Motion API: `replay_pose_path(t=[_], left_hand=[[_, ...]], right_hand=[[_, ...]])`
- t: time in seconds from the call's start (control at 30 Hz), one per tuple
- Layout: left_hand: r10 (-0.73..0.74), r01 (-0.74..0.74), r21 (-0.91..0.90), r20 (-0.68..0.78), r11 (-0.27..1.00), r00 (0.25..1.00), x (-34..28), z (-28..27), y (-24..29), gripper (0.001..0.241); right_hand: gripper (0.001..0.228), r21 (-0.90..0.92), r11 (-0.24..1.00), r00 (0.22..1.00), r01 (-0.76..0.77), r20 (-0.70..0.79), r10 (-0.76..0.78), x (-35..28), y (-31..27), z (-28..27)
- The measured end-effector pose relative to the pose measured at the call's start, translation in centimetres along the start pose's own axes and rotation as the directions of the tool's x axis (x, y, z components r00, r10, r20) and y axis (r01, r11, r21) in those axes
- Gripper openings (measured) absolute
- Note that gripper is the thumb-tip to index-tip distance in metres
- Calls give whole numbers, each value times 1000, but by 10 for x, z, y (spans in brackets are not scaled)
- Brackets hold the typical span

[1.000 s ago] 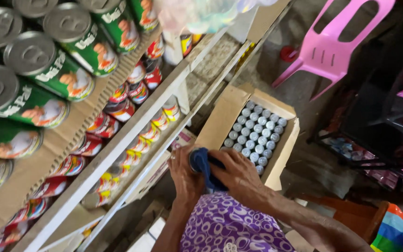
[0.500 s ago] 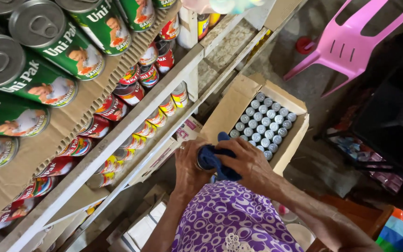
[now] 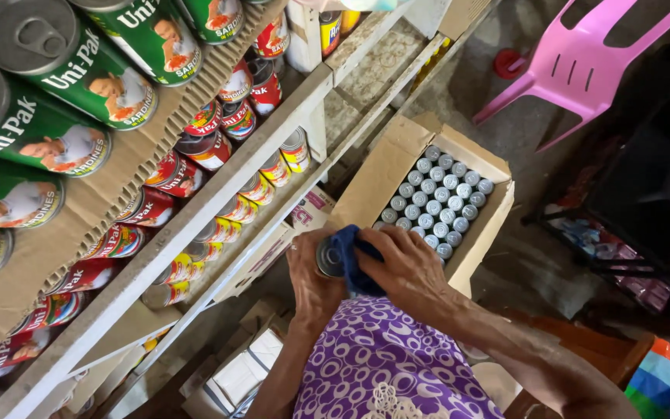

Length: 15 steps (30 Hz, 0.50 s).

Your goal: Wiping canned sardines with a cloth and arranging them on a retail shelf.

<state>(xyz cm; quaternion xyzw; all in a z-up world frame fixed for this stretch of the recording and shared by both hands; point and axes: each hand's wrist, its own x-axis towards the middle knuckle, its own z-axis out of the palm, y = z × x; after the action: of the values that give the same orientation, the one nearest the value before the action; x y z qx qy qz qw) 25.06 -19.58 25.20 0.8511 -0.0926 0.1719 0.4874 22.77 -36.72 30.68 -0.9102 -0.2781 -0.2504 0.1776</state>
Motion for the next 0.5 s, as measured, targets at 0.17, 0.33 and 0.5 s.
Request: replay_pose_path(t=[0.17, 0.33, 0.5], left_hand=[[-84, 84, 11, -7, 996, 996, -1, -6, 2, 38], [-61, 63, -42, 49, 997, 997, -2, -7, 13, 32], [-81, 81, 28, -18, 996, 997, -8, -2, 4, 34]], right_hand=[[15, 170, 984, 999, -52, -4, 53, -13, -22, 1], [20, 164, 986, 999, -32, -24, 37, -4, -19, 15], [21, 103, 991, 996, -83, -16, 85, -4, -10, 12]])
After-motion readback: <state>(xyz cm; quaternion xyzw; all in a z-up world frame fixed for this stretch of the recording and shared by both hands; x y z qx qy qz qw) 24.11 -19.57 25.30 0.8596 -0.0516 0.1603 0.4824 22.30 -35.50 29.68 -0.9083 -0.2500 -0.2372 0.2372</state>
